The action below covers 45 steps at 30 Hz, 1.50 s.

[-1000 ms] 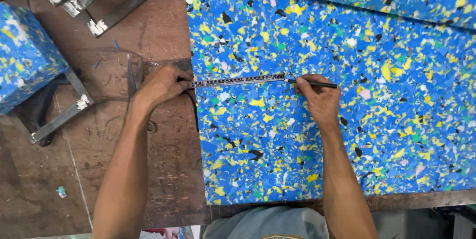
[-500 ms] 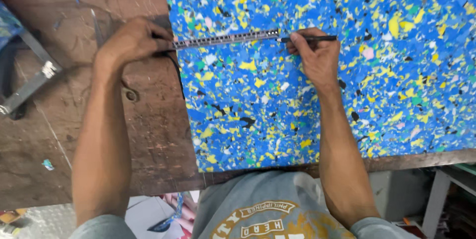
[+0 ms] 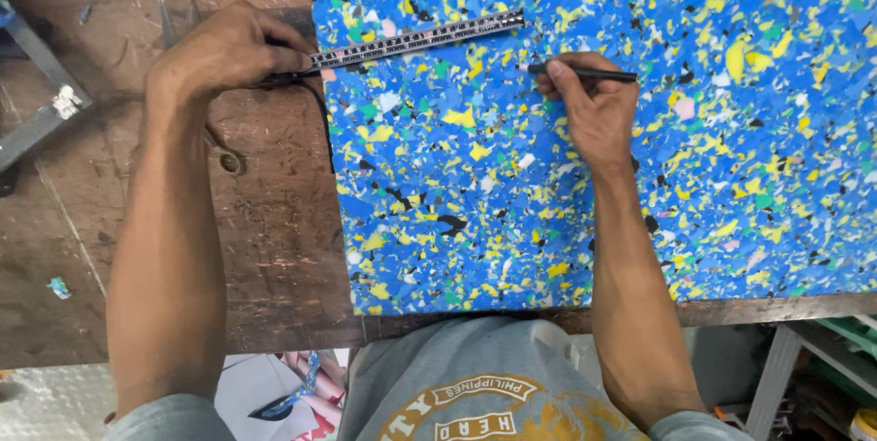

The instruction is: The person measures and marks a large piece of blue patterned fabric on a wooden workbench. They use a retractable tape measure and a pen to draw straight lines along the fabric's edges and across its surface. A long strip of cardboard is also used as a straightedge to guide the marking process.

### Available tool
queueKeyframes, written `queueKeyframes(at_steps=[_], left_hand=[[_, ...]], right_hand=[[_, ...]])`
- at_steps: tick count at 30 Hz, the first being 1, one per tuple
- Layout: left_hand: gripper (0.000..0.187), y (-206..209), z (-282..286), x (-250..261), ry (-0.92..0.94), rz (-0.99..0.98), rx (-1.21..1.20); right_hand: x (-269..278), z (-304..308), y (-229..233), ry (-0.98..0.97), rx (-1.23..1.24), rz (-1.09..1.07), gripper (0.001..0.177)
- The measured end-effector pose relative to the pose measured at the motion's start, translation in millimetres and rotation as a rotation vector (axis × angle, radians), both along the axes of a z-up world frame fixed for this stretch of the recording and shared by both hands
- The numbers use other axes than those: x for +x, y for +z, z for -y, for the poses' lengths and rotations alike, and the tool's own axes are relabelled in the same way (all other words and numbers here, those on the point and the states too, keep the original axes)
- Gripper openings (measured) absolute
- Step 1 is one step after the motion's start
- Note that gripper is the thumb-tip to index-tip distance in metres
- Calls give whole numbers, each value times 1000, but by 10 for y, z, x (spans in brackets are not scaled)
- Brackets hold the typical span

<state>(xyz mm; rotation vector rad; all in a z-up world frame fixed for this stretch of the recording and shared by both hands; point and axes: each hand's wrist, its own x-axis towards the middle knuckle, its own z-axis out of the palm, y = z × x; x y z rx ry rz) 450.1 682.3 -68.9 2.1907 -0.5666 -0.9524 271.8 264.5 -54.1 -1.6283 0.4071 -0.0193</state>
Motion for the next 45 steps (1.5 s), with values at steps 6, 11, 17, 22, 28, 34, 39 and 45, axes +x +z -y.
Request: queueKeyframes(at_steps=[6, 11, 17, 22, 28, 34, 39, 45], left_hand=[[30, 47, 22, -46, 43, -8, 77], [29, 120, 104, -30, 122, -126, 188], [31, 7, 65, -23, 25, 20, 73], [31, -49, 41, -64, 39, -56, 120], [33, -94, -23, -14, 38, 6, 28], [30, 125, 97, -83, 68, 5, 58], [28, 555, 499, -267, 128, 80, 21], [18, 527, 2032, -410, 144, 182, 83]], right_hand=[[-26, 64, -12, 62, -73, -22, 14], [88, 49, -69, 42, -40, 28, 13], [-86, 59, 25, 76, -122, -108, 12], [139, 93, -118, 37, -109, -27, 13], [5, 57, -50, 47, -74, -39, 12], [-15, 30, 3, -6, -137, -66, 14], [-664, 250, 31, -182, -3, -95, 17], [-1244, 514, -108, -308, 7, 17, 12]])
